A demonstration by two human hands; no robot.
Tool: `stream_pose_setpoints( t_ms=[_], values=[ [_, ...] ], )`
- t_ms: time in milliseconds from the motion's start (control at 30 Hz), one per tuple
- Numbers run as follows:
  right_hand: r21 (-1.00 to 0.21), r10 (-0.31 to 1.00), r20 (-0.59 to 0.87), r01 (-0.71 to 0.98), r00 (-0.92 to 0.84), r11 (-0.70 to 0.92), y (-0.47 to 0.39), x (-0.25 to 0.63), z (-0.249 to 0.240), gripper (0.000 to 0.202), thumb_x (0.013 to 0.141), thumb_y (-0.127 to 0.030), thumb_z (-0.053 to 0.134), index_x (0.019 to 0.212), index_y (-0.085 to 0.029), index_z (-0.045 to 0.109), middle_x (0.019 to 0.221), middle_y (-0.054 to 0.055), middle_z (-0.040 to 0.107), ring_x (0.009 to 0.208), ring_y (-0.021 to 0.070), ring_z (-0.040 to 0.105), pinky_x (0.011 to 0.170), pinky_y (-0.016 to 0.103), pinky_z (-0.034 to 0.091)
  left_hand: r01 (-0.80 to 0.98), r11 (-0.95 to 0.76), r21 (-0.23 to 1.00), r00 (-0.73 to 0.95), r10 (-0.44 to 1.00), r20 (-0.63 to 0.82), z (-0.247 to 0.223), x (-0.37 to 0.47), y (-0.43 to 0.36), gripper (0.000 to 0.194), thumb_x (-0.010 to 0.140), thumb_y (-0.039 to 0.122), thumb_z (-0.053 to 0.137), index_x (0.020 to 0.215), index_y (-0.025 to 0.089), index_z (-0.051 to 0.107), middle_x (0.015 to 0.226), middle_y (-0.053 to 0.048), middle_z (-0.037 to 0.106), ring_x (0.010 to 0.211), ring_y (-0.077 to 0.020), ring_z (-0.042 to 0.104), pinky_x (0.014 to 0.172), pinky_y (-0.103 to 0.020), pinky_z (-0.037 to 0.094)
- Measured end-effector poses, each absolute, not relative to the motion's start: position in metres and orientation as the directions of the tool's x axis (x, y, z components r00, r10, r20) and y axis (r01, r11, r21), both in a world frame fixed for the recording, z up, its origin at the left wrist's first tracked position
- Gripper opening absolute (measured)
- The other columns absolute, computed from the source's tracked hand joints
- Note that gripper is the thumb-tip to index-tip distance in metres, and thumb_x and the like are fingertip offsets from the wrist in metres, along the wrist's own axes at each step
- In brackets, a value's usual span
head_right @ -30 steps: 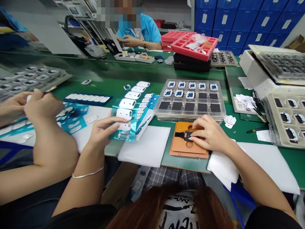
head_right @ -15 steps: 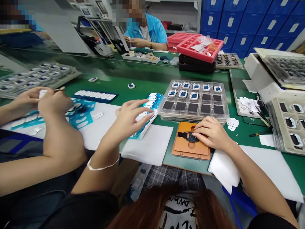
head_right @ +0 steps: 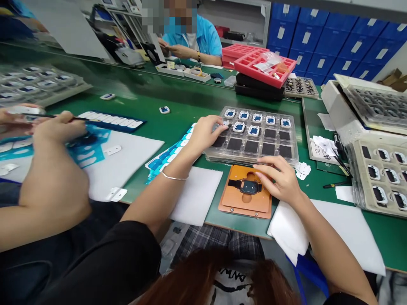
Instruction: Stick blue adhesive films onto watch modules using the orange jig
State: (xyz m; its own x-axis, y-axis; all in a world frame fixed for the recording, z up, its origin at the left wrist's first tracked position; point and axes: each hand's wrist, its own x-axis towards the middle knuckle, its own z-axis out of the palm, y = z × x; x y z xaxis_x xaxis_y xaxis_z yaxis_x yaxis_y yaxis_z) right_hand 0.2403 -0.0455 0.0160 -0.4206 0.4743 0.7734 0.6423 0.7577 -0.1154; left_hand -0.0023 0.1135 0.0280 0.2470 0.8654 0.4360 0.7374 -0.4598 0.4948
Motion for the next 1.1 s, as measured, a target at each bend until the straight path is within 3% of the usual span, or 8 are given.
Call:
stream_pose_setpoints(
  t_ms=[167,233,467,567,700,800,900,1100],
  values=[
    [-0.062,0.415,0.846,0.711,-0.336,0.701,-0.052,0.232,0.019,0.046,0.082,-0.01,0.072,0.123,-0.027,0.06,0.117,0.01,0.061,0.097,0.0232,0.063,0.074,0.039,0.059,0.246,-0.646,0.722,0.305,0.759,0.575,0.034,0.009,0.054,0.022,0.094,0.036,0.058,0.088,0.018,0.067,0.093,-0.006,0.076,0.083,-0.0169,0.07,0.074,-0.029,0.055],
    [-0.054,0.435,0.828,0.722,-0.354,0.69,-0.058,0.225,0.021,0.044,0.08,-0.018,0.077,0.12,-0.026,0.06,0.122,0.012,0.059,0.103,0.0263,0.063,0.077,0.042,0.058,0.081,-0.656,0.75,0.411,0.708,0.575,0.03,0.015,0.025,0.02,0.094,0.036,0.06,0.091,0.018,0.069,0.094,-0.006,0.077,0.085,-0.0151,0.071,0.075,-0.026,0.057],
    [-0.107,0.526,0.774,0.746,-0.352,0.657,-0.069,0.207,0.016,0.027,0.085,-0.017,0.071,0.109,-0.022,0.06,0.105,0.009,0.07,0.092,0.0223,0.067,0.077,0.039,0.056,-0.092,-0.409,0.908,0.55,0.739,0.389,0.012,0.017,-0.007,0.023,0.093,0.037,0.061,0.087,0.015,0.066,0.105,-0.009,0.076,0.073,-0.012,0.073,0.061,-0.019,0.06],
    [-0.131,0.554,0.749,0.737,-0.365,0.663,-0.07,0.206,0.02,0.023,0.086,-0.019,0.069,0.107,-0.022,0.062,0.102,0.008,0.072,0.088,0.0212,0.067,0.074,0.037,0.055,-0.018,-0.562,0.827,0.56,0.68,0.474,0.012,0.013,-0.002,0.022,0.095,0.035,0.059,0.088,0.016,0.067,0.097,-0.007,0.077,0.076,-0.0127,0.073,0.065,-0.021,0.06],
    [-0.266,0.699,0.612,0.736,-0.37,0.622,-0.073,0.214,0.036,0.019,0.087,-0.028,0.069,0.105,-0.024,0.064,0.097,0.006,0.074,0.086,0.0218,0.067,0.076,0.039,0.051,0.139,-0.867,0.479,0.508,0.478,0.717,0.013,0.008,0.004,0.021,0.1,0.028,0.049,0.094,0.017,0.066,0.096,-0.008,0.077,0.092,-0.0157,0.073,0.081,-0.029,0.059],
    [-0.361,0.792,0.45,0.727,-0.413,0.585,-0.074,0.222,0.047,0.023,0.087,-0.033,0.069,0.108,-0.025,0.066,0.096,0.004,0.074,0.086,0.0216,0.066,0.075,0.039,0.049,0.227,-0.922,0.313,0.492,0.386,0.78,0.011,0.008,0.007,0.021,0.1,0.022,0.045,0.093,0.017,0.064,0.09,-0.005,0.077,0.086,-0.0153,0.073,0.076,-0.03,0.054],
    [-0.403,0.812,0.368,0.709,-0.453,0.579,-0.074,0.225,0.049,0.028,0.086,-0.037,0.071,0.111,-0.024,0.068,0.098,0.004,0.074,0.088,0.0216,0.064,0.075,0.038,0.048,0.255,-0.933,0.253,0.488,0.35,0.8,0.01,0.009,0.009,0.02,0.099,0.02,0.047,0.089,0.017,0.064,0.083,-0.003,0.077,0.076,-0.0151,0.071,0.07,-0.031,0.05],
    [-0.428,0.825,0.351,0.708,-0.443,0.562,-0.073,0.222,0.041,0.033,0.084,-0.039,0.073,0.112,-0.022,0.069,0.099,0.005,0.074,0.088,0.0221,0.058,0.074,0.038,0.047,0.276,-0.922,0.271,0.504,0.379,0.776,0.008,0.01,0.01,0.026,0.1,0.022,0.044,0.084,0.017,0.064,0.079,-0.002,0.076,0.074,-0.0141,0.069,0.07,-0.03,0.047]
  ],
)
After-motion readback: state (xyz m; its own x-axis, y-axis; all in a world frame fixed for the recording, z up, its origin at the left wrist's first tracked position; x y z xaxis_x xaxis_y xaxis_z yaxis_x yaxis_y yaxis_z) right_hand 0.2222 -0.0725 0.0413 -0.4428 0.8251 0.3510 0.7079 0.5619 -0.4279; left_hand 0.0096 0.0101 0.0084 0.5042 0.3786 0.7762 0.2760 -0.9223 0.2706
